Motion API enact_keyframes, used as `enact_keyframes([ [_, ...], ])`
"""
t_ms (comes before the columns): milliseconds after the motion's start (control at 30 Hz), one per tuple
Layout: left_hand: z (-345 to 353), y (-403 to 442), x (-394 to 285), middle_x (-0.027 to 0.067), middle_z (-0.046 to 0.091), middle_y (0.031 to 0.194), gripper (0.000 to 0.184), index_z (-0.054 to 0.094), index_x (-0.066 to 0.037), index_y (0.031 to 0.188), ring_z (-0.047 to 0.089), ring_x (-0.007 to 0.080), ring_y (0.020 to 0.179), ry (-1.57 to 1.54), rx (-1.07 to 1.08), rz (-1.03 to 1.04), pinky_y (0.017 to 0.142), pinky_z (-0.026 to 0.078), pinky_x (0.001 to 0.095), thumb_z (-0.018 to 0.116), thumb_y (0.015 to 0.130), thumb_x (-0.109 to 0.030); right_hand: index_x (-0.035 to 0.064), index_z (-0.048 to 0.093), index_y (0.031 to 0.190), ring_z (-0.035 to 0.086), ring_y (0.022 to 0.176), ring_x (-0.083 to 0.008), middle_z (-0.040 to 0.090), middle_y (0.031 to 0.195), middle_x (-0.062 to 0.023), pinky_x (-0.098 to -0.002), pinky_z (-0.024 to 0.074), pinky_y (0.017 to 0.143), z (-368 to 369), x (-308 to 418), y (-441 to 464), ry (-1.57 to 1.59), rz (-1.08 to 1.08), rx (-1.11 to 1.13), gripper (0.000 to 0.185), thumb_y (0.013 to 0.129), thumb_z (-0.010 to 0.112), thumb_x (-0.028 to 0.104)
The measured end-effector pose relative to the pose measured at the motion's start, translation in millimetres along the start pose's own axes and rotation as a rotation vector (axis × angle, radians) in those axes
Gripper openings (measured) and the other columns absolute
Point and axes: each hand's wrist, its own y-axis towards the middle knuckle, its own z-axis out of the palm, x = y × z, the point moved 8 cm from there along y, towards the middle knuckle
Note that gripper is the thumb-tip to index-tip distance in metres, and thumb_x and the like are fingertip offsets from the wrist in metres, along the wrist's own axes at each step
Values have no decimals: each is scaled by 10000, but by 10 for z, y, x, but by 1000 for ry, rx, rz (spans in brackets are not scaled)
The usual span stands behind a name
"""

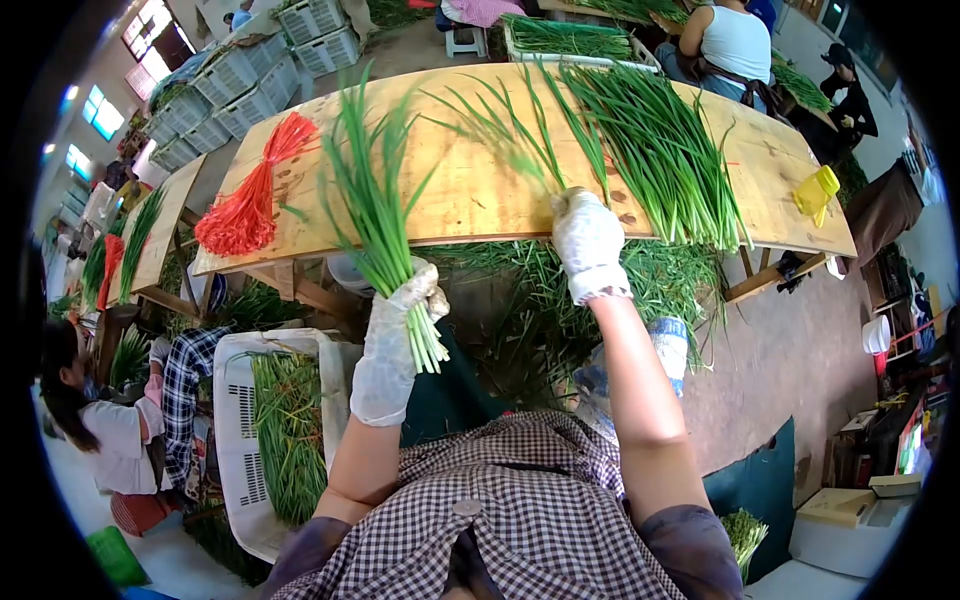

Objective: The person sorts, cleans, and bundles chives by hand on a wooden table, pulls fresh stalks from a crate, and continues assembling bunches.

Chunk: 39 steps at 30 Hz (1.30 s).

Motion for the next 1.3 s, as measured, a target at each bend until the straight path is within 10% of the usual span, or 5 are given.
enact_keyframes([
  [200,-145,71,-109,2,599,725,169,572,-79,805,554,77,541,117,-270,110,494,471,220,727,764,-27,-25,615,934,590,690,-72,629,758,-36,-224,516,650,-150,311,-769,1450,389,264,153,903,594,123],
  [767,-318,150,146,79,653,798,219,604,-29,885,549,102,487,163,-294,40,420,457,206,717,722,62,-53,625,980,634,754,-152,665,889,-96,-230,502,690,186,425,-1344,1569,535,544,184,864,630,89],
  [833,-319,165,65,74,649,785,204,601,-25,878,545,101,480,180,-268,19,421,453,202,717,730,53,-33,659,982,648,796,-206,673,829,-125,-240,506,703,337,387,-1600,527,81,1149,290,775,715,164],
  [1067,-48,107,299,89,669,846,205,611,-19,928,635,121,651,162,-134,-20,493,508,231,704,754,40,-31,650,1042,619,729,-113,685,887,-61,-236,510,693,78,532,-1204,1688,479,763,270,856,659,165],
  [1300,-108,62,343,53,665,805,209,626,-22,919,604,96,587,310,-158,-29,447,467,208,736,743,3,-27,670,948,665,778,-184,688,857,-125,-284,527,707,-7,479,-1181,1094,302,452,206,811,686,125],
])
